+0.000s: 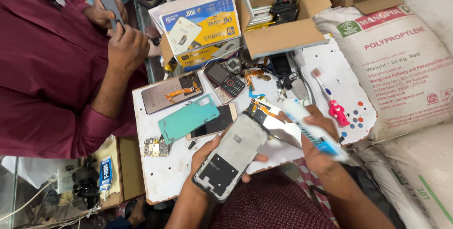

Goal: The person applies adhesive from a tube labeled T-7000 along the inner edges of a disassembled smartphone frame. The person holds the frame with one hand and squeezes the tube with the other, moving around the perimeter to deposit a continuous bead of adhesive.

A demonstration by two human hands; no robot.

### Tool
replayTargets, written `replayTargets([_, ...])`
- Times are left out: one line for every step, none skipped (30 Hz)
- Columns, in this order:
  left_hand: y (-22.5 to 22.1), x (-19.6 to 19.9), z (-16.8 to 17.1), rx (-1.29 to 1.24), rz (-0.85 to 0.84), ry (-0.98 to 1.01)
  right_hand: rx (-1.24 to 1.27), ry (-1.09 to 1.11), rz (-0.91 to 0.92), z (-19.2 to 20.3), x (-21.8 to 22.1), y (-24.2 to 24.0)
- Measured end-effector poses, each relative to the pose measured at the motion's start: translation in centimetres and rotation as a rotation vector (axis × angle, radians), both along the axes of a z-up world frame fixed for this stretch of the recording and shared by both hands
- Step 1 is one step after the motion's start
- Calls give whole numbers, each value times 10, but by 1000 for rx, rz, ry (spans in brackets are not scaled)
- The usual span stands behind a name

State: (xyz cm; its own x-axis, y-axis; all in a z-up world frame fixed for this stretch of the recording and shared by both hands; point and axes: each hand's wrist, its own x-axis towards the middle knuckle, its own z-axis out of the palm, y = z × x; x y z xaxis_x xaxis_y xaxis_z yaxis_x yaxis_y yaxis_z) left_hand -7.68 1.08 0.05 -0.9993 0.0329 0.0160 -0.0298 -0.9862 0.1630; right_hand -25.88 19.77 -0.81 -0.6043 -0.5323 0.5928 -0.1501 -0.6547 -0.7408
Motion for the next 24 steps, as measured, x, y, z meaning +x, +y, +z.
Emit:
replayTargets([1,1,2,-84,65,-34,-3,-135,-30,-7,4,2])
replayTargets([1,1,5,-167,130,-68,-5,-270,-59,-12,6,5])
replayTargets([0,1,8,-134,144,-57,-3,-408,-86,-17,8,7])
replayTargets([-1,2,11,-100,158,-46,4,-413,-101,-21,9,4])
replayTargets([0,4,12,-60,172,-40,18,-421,-118,-24,11,4])
replayTargets([-3,5,13,-82,184,-83,31,-429,-134,-26,11,3])
replayTargets([-3,7,12,-93,195,-134,73,-364,-113,-26,14,5])
replayTargets([-4,8,9,-103,205,-185,114,-300,-90,-26,14,2])
replayTargets([-5,10,6,-109,199,-162,157,-243,-64,-25,17,-2])
replayTargets([-6,11,3,-115,193,-138,190,-204,-35,-22,21,-4])
replayTargets([-8,12,0,-125,188,-112,219,-164,-5,-18,24,-8])
replayTargets([-6,14,-2,-111,196,-129,247,-124,27,-13,29,-12])
replayTargets([-5,14,-4,-104,204,-137,271,-45,21,-7,30,-16])
replayTargets([-4,16,-6,-97,212,-144,296,35,15,-1,32,-21])
replayTargets([-2,17,-6,-62,203,-145,319,115,6,5,34,-25])
replayTargets([-1,19,-6,-27,194,-145,329,235,-68,10,35,-30])
replayTargets([-2,18,-6,2,185,-138,332,361,-143,15,34,-36])
replayTargets([-2,18,-5,-9,193,-135,335,488,-218,20,34,-41])
replayTargets([-1,20,-4,-18,203,-133,337,441,-198,23,34,-43])
replayTargets([0,21,-3,-27,212,-132,339,394,-178,26,35,-44])
replayTargets([1,22,-3,-33,216,-132,341,345,-157,27,36,-44])
replayTargets([1,23,-3,-38,221,-133,354,354,-181,28,37,-45])
replayTargets([1,23,-3,-45,226,-132,365,364,-205,29,37,-45])
replayTargets([1,23,-2,-41,226,-125,376,374,-229,29,37,-45])
